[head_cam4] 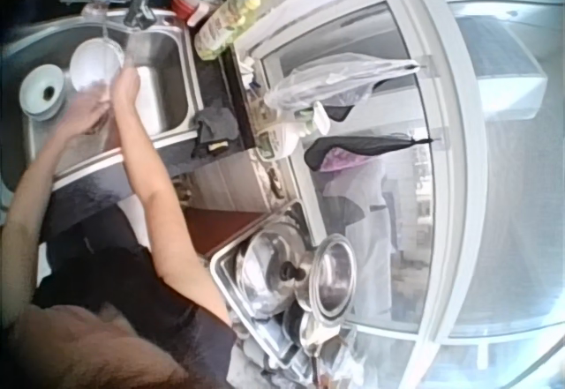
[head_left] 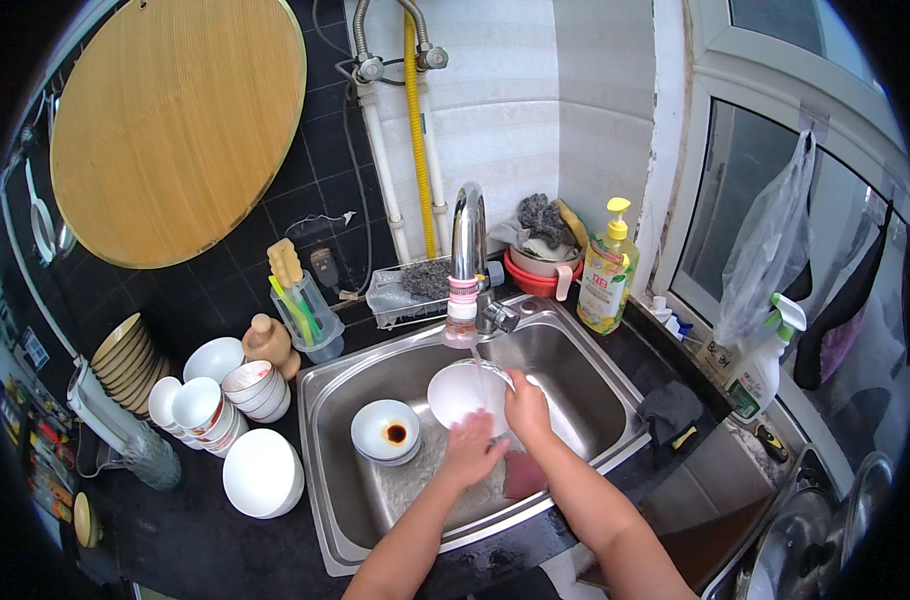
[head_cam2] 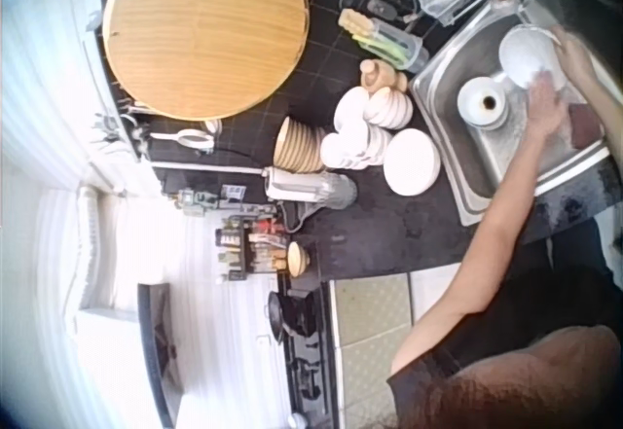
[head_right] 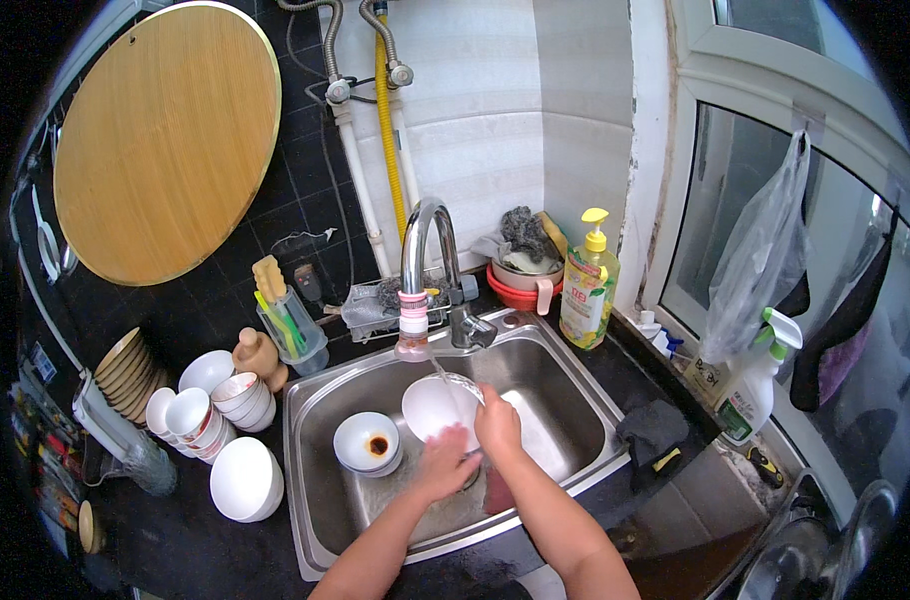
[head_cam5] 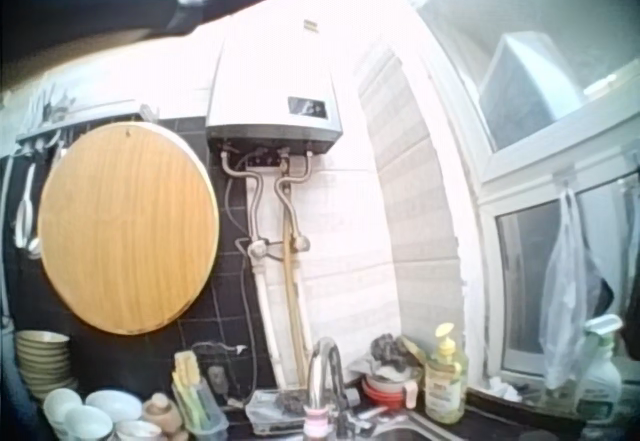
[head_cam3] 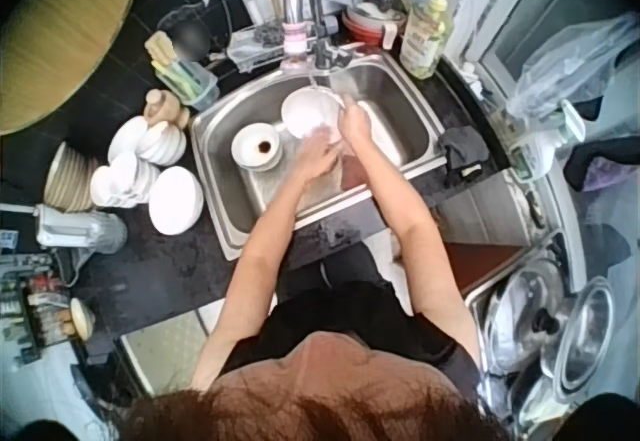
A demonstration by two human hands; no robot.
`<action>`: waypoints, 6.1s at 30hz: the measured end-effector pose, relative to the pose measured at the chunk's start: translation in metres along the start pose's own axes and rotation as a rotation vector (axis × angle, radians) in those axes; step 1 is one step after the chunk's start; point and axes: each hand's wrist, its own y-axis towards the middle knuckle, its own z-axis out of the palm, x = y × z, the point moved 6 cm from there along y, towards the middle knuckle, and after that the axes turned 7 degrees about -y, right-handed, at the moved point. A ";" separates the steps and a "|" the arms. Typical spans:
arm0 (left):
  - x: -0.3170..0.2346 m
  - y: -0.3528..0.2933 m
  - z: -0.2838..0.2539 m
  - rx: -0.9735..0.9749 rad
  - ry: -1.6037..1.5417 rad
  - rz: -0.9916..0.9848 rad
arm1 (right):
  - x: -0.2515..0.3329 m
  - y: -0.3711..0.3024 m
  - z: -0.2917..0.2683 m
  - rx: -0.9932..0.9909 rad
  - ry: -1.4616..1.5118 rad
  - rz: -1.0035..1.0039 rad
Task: The person washes a stack of white bowls in a kitchen sink using a pink sponge and running water. They scrub the inside and outside of each bowl, rinse it thoroughly, and place it on a stack of clean bowls on the counter to the left of the sink.
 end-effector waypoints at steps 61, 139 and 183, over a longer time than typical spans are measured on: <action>0.026 -0.018 -0.061 -0.755 -1.032 -0.046 | -0.052 0.015 0.062 0.262 0.013 0.173; 0.019 -0.005 -0.038 -0.216 -1.533 -0.304 | -0.027 0.017 0.022 0.293 1.597 0.532; 0.039 0.002 -0.017 -0.094 -1.851 -0.412 | 0.003 0.002 0.036 0.524 1.335 0.232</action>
